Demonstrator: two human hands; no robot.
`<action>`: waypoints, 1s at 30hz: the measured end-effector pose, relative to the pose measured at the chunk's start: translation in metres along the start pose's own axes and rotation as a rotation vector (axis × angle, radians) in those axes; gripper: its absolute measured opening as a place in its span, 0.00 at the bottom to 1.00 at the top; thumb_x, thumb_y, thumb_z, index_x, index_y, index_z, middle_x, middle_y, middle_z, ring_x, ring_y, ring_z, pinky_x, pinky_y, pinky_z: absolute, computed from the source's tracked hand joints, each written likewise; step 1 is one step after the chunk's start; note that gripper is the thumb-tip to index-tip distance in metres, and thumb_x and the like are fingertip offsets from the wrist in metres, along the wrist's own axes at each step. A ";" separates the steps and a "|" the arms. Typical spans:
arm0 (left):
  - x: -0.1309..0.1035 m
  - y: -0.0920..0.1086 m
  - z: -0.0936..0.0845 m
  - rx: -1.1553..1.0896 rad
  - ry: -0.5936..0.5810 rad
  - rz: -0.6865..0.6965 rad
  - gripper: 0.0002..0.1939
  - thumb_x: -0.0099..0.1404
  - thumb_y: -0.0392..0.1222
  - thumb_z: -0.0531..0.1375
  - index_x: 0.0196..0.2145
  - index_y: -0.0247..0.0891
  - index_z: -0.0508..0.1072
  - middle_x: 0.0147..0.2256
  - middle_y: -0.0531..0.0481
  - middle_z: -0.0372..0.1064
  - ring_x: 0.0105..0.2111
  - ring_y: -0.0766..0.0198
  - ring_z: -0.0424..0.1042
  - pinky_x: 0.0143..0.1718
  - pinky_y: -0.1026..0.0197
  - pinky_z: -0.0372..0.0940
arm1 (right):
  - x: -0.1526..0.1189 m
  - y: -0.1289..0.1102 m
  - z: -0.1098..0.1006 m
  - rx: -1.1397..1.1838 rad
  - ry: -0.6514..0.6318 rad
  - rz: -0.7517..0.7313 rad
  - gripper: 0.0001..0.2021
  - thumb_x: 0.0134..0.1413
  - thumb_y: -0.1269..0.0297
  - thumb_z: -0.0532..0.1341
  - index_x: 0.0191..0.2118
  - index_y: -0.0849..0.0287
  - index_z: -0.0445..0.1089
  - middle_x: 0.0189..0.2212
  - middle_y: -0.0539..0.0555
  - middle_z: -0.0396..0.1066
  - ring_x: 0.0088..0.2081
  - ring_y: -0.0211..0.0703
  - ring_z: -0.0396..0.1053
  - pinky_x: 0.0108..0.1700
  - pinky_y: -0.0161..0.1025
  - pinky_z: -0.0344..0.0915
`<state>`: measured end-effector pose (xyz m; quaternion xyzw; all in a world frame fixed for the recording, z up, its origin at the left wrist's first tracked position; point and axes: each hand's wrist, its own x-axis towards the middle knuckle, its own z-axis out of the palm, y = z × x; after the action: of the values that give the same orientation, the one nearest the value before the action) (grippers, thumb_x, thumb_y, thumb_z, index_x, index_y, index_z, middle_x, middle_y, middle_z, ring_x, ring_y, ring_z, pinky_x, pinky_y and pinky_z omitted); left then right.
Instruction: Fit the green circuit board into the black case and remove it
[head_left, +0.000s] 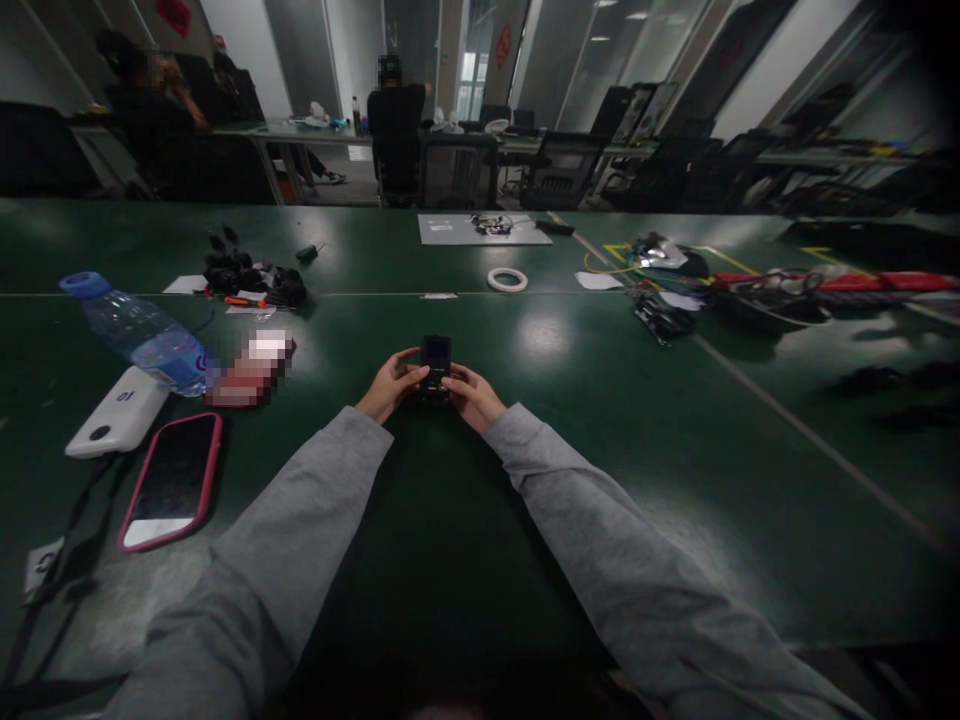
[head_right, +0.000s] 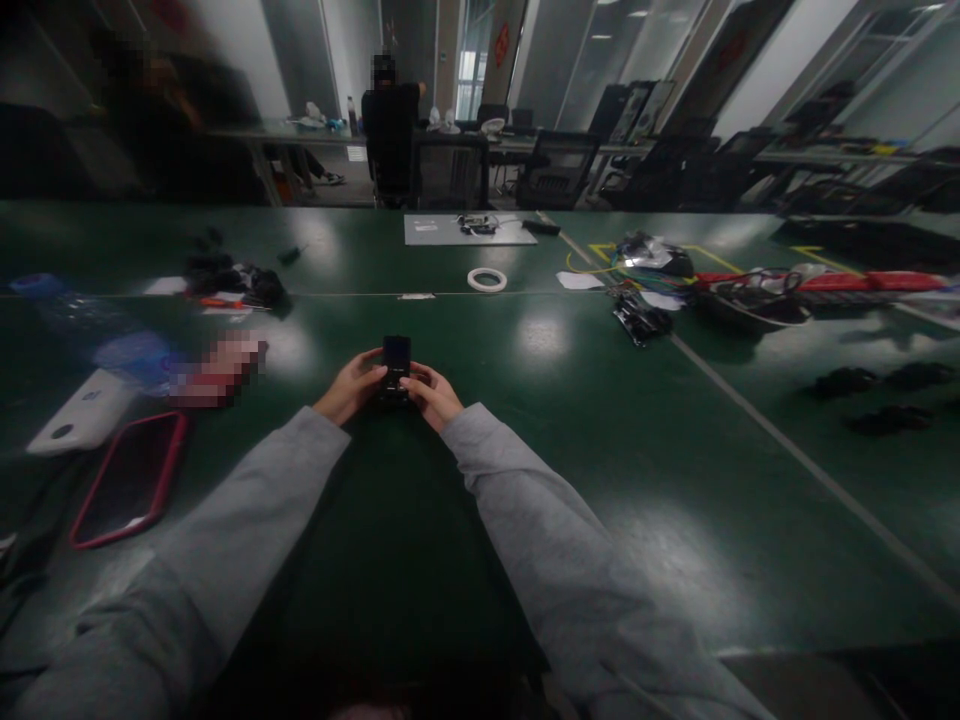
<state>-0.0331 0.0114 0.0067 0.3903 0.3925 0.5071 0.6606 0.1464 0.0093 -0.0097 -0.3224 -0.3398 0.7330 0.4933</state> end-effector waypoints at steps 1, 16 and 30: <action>0.000 0.000 0.000 -0.001 0.005 -0.001 0.35 0.51 0.41 0.71 0.55 0.37 0.64 0.40 0.48 0.70 0.38 0.65 0.72 0.41 0.61 0.65 | 0.000 0.000 0.000 -0.001 0.001 0.001 0.30 0.33 0.64 0.76 0.46 0.58 0.68 0.42 0.51 0.71 0.41 0.36 0.69 0.45 0.35 0.65; 0.004 -0.004 -0.003 -0.012 -0.013 0.001 0.34 0.53 0.43 0.70 0.55 0.37 0.64 0.37 0.49 0.72 0.32 0.69 0.71 0.35 0.65 0.65 | -0.002 -0.003 0.003 -0.019 -0.014 -0.007 0.27 0.34 0.60 0.75 0.44 0.58 0.71 0.41 0.52 0.73 0.40 0.39 0.70 0.44 0.37 0.67; 0.011 -0.008 0.000 -0.171 0.062 0.002 0.18 0.60 0.45 0.66 0.44 0.34 0.70 0.36 0.49 0.72 0.33 0.70 0.73 0.39 0.64 0.66 | 0.005 -0.005 -0.005 0.036 0.052 0.060 0.22 0.36 0.51 0.71 0.37 0.55 0.69 0.34 0.49 0.73 0.40 0.43 0.70 0.42 0.40 0.68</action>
<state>-0.0281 0.0203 -0.0020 0.3169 0.3674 0.5512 0.6788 0.1516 0.0164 -0.0098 -0.3426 -0.3036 0.7449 0.4854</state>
